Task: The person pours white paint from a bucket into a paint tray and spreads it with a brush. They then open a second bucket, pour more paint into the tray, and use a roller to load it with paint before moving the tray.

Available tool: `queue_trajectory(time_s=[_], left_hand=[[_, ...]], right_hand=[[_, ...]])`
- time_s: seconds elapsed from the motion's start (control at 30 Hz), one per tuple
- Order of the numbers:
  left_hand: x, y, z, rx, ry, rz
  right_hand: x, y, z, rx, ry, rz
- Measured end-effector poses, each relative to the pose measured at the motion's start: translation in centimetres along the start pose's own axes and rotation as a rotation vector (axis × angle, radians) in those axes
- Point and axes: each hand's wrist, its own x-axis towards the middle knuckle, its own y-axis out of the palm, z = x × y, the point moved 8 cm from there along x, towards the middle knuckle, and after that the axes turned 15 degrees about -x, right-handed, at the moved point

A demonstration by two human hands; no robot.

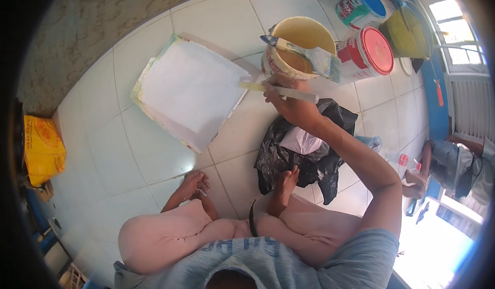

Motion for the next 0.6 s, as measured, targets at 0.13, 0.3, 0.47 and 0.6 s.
queue_trajectory(time_s=[0.13, 0.3, 0.47, 0.6], left_hand=[[-0.5, 0.3, -0.4, 0.043, -0.015, -0.053], [-2.2, 2.0, -3.2, 0.254, -0.09, -0.062], [-5.7, 2.9, -7.5, 0.378, -0.025, -0.08], [-8.7, 5.3, -12.6, 0.426, 0.051, -0.083]], right_hand=[[-0.3, -0.5, -1.3, 0.007, -0.055, -0.028], [-2.3, -1.5, -1.0, -0.152, -0.321, -0.125], [-1.2, -2.1, -3.2, 0.145, -0.015, -0.001], [-1.6, -1.7, -6.6, 0.603, 0.206, -0.036]])
